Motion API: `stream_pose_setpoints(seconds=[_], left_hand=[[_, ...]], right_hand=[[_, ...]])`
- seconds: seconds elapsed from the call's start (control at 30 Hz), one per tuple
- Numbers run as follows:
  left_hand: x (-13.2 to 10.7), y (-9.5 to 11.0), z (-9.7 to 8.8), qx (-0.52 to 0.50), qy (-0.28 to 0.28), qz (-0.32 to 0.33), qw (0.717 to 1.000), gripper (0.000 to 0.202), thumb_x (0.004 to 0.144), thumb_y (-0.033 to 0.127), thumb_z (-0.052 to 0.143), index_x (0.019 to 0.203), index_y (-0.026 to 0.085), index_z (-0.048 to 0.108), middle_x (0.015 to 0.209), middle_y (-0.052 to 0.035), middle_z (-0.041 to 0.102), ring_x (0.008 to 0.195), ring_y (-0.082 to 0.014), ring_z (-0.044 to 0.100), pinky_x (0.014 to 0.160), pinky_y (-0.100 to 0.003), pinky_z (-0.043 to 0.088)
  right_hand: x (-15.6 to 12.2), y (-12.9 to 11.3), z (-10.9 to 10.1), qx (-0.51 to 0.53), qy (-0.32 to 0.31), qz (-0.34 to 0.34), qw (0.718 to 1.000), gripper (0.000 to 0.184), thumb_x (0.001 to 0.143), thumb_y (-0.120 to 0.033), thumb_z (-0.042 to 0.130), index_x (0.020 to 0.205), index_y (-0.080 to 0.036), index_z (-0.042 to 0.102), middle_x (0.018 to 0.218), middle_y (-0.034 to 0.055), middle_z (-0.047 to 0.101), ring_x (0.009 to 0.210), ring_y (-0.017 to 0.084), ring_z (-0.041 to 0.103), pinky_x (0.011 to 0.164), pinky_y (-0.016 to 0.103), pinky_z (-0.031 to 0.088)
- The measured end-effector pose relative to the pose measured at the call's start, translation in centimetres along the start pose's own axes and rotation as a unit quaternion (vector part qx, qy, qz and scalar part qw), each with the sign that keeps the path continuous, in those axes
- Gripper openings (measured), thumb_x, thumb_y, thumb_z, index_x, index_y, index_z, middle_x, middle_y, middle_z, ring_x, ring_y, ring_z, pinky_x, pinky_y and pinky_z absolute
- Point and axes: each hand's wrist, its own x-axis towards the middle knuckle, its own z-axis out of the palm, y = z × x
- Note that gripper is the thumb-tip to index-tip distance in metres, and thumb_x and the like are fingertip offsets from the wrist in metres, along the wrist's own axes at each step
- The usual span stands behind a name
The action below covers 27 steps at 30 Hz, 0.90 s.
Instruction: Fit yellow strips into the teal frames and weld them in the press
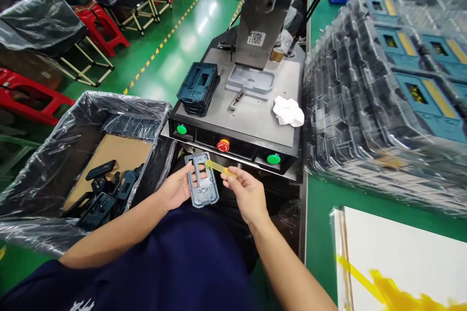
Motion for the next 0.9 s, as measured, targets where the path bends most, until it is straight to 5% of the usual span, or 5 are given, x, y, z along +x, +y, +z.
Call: stream_pose_setpoints(seconds=[0.2, 0.4, 0.57, 0.9], left_hand=[[0.5, -0.6, 0.9, -0.036, -0.052, -0.026, 0.998, 0.061, 0.090, 0.067, 0.037, 0.103, 0.015, 0.065, 0.087, -0.0089, 0.067, 0.071, -0.0189, 0.063, 0.074, -0.035, 0.051], [0.3, -0.7, 1.1, -0.066, -0.069, -0.014, 0.995, 0.060, 0.092, 0.064, 0.034, 0.100, 0.014, 0.066, 0.087, -0.0090, 0.067, 0.066, -0.0167, 0.060, 0.069, -0.032, 0.050], [0.1, -0.1, 1.1, -0.085, -0.071, 0.006, 0.994, 0.061, 0.094, 0.061, 0.031, 0.101, 0.012, 0.066, 0.096, -0.0129, 0.069, 0.073, -0.0186, 0.064, 0.073, -0.033, 0.051], [0.4, 0.2, 0.5, -0.117, -0.065, 0.019, 0.991, 0.058, 0.093, 0.062, 0.035, 0.095, 0.012, 0.065, 0.096, -0.0141, 0.070, 0.094, -0.0256, 0.066, 0.089, -0.040, 0.051]], right_hand=[[-1.9, 0.5, 0.7, -0.233, 0.007, -0.173, 0.957, 0.019, 0.089, -0.040, 0.066, 0.103, -0.028, 0.072, 0.095, 0.0036, 0.073, 0.076, 0.024, 0.071, 0.077, 0.043, 0.062], [-1.9, 0.5, 1.9, -0.301, -0.011, -0.290, 0.908, 0.009, 0.093, -0.028, 0.058, 0.095, -0.031, 0.067, 0.093, 0.0033, 0.068, 0.078, 0.024, 0.068, 0.069, 0.040, 0.059], [-1.7, 0.2, 2.2, -0.419, -0.085, -0.337, 0.839, 0.020, 0.094, -0.019, 0.049, 0.091, -0.028, 0.067, 0.089, 0.0044, 0.067, 0.079, 0.022, 0.067, 0.072, 0.036, 0.058], [-1.8, 0.5, 1.4, -0.568, -0.179, -0.405, 0.694, 0.031, 0.099, -0.011, 0.037, 0.114, -0.013, 0.063, 0.107, 0.0113, 0.066, 0.093, 0.021, 0.066, 0.082, 0.029, 0.056]])
